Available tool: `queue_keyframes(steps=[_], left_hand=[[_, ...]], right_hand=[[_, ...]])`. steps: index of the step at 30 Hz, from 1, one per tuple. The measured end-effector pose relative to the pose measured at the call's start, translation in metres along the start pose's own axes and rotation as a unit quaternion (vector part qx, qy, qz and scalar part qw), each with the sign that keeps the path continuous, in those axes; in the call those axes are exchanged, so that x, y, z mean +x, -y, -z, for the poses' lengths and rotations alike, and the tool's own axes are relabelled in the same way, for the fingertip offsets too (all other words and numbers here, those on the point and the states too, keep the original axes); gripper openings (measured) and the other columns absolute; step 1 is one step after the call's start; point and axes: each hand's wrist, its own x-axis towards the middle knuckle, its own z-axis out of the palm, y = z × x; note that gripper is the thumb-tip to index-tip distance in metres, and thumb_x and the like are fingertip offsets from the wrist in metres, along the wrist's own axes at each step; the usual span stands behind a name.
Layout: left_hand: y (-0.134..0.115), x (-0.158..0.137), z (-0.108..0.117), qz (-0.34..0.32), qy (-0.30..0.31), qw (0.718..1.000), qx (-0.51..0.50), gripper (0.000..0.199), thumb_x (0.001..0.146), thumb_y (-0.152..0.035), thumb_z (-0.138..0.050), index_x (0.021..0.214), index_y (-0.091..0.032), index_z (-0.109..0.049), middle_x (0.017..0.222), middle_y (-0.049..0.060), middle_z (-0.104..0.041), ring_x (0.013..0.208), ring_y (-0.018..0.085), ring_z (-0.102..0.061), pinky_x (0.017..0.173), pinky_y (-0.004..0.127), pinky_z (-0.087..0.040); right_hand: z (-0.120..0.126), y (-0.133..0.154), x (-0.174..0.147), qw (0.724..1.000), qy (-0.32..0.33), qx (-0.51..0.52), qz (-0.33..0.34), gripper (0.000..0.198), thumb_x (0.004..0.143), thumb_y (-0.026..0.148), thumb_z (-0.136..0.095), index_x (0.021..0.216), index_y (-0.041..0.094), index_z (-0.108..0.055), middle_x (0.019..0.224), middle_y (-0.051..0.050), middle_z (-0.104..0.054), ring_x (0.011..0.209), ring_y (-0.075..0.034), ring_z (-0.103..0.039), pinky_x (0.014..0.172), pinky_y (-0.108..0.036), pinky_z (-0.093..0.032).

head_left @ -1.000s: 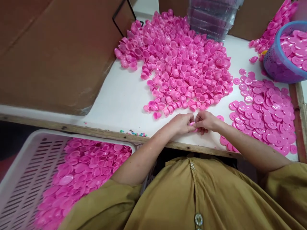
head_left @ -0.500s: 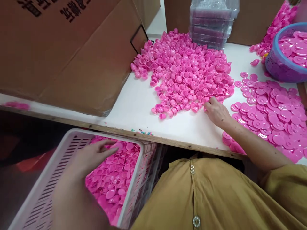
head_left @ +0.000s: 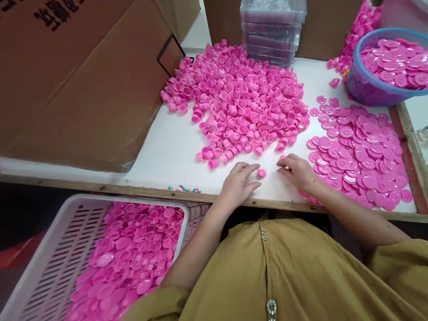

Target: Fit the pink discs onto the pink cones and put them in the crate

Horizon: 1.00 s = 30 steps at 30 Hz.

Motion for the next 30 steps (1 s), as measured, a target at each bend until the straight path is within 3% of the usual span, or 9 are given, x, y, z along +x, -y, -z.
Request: queue_keyframes(steps=[4, 7, 10, 14, 17, 19, 21, 25, 30], left_hand=[[-0.003, 0.022, -0.017, -0.03, 0.059, 0.998, 0.014, 0.025, 0.08, -0.019, -0.062, 0.103, -0.022, -0.07, 0.1, 0.003, -0.06, 0.084, 0.015, -0.061, 0.083, 0.029, -0.05], [-0.001, 0.025, -0.016, -0.013, 0.07, 0.997, -0.002, 0.021, 0.081, -0.02, -0.06, 0.098, -0.02, -0.071, 0.093, 0.003, -0.06, 0.082, 0.015, -0.061, 0.084, 0.03, -0.05], [-0.001, 0.022, -0.015, 0.005, 0.072, 0.997, -0.023, 0.023, 0.079, -0.019, -0.06, 0.099, -0.019, -0.071, 0.094, 0.004, -0.06, 0.08, 0.015, -0.061, 0.083, 0.029, -0.05], [0.0, 0.021, -0.016, 0.006, 0.071, 0.997, -0.041, 0.021, 0.078, -0.016, -0.06, 0.095, -0.017, -0.071, 0.093, 0.004, -0.059, 0.078, 0.014, -0.06, 0.076, 0.026, -0.049], [0.001, 0.024, -0.018, 0.012, 0.071, 0.996, -0.045, 0.017, 0.075, -0.016, -0.064, 0.091, -0.016, -0.07, 0.088, 0.003, -0.058, 0.074, 0.013, -0.058, 0.071, 0.025, -0.047], [0.001, 0.026, -0.02, 0.015, 0.075, 0.996, -0.048, 0.013, 0.075, -0.019, -0.067, 0.088, -0.016, -0.069, 0.085, 0.003, -0.059, 0.072, 0.013, -0.058, 0.068, 0.025, -0.046], [0.002, 0.028, -0.02, 0.014, 0.077, 0.996, -0.048, 0.012, 0.077, -0.022, -0.067, 0.086, -0.015, -0.069, 0.084, 0.003, -0.06, 0.071, 0.013, -0.058, 0.066, 0.025, -0.044], [0.003, 0.028, -0.013, 0.007, 0.086, 0.995, -0.04, 0.015, 0.077, -0.027, -0.068, 0.085, -0.015, -0.069, 0.083, 0.004, -0.062, 0.074, 0.015, -0.058, 0.068, 0.026, -0.044], [0.002, 0.034, 0.005, 0.002, 0.164, 0.984, -0.066, 0.026, 0.069, -0.03, -0.074, 0.09, -0.017, -0.069, 0.086, 0.002, -0.065, 0.076, 0.015, -0.06, 0.067, 0.025, -0.043]], right_hand=[[0.033, -0.027, -0.002, 0.992, 0.039, -0.104, -0.061, 0.022, 0.083, 0.026, -0.066, 0.103, 0.017, -0.069, 0.095, -0.01, -0.06, 0.074, -0.02, -0.059, 0.062, -0.03, -0.044], [0.043, -0.034, -0.001, 0.986, 0.089, -0.135, -0.036, 0.028, 0.08, 0.029, -0.068, 0.106, 0.015, -0.069, 0.096, -0.011, -0.06, 0.079, -0.021, -0.06, 0.063, -0.029, -0.044], [0.045, -0.027, -0.002, 0.986, 0.081, -0.14, -0.029, 0.024, 0.091, 0.028, -0.052, 0.092, 0.013, -0.07, 0.091, -0.013, -0.063, 0.082, -0.022, -0.062, 0.066, -0.03, -0.044], [0.04, 0.001, -0.005, 0.987, 0.071, 0.062, -0.127, 0.018, 0.09, 0.029, -0.051, 0.092, 0.016, -0.065, 0.075, -0.006, -0.067, 0.066, -0.018, -0.064, 0.059, -0.028, -0.047], [0.025, 0.027, -0.001, 0.912, 0.135, 0.308, -0.235, 0.01, 0.083, 0.027, -0.061, 0.084, 0.017, -0.059, 0.06, 0.0, -0.064, 0.052, -0.014, -0.062, 0.048, -0.024, -0.048], [0.012, 0.041, 0.005, 0.86, 0.148, 0.395, -0.287, 0.013, 0.079, 0.024, -0.067, 0.077, 0.017, -0.056, 0.053, 0.001, -0.062, 0.048, -0.013, -0.061, 0.044, -0.022, -0.048], [0.001, 0.05, 0.014, 0.838, 0.141, 0.418, -0.321, 0.016, 0.077, 0.02, -0.07, 0.074, 0.016, -0.055, 0.05, 0.0, -0.061, 0.044, -0.012, -0.061, 0.041, -0.019, -0.047], [-0.008, 0.053, 0.027, 0.844, 0.159, 0.383, -0.342, 0.018, 0.079, 0.016, -0.071, 0.072, 0.015, -0.054, 0.045, 0.0, -0.061, 0.04, -0.012, -0.059, 0.035, -0.016, -0.043], [-0.007, 0.051, 0.029, 0.831, 0.19, 0.388, -0.35, 0.019, 0.082, 0.015, -0.07, 0.072, 0.015, -0.053, 0.05, -0.001, -0.064, 0.039, -0.01, -0.059, 0.031, -0.014, -0.04]])
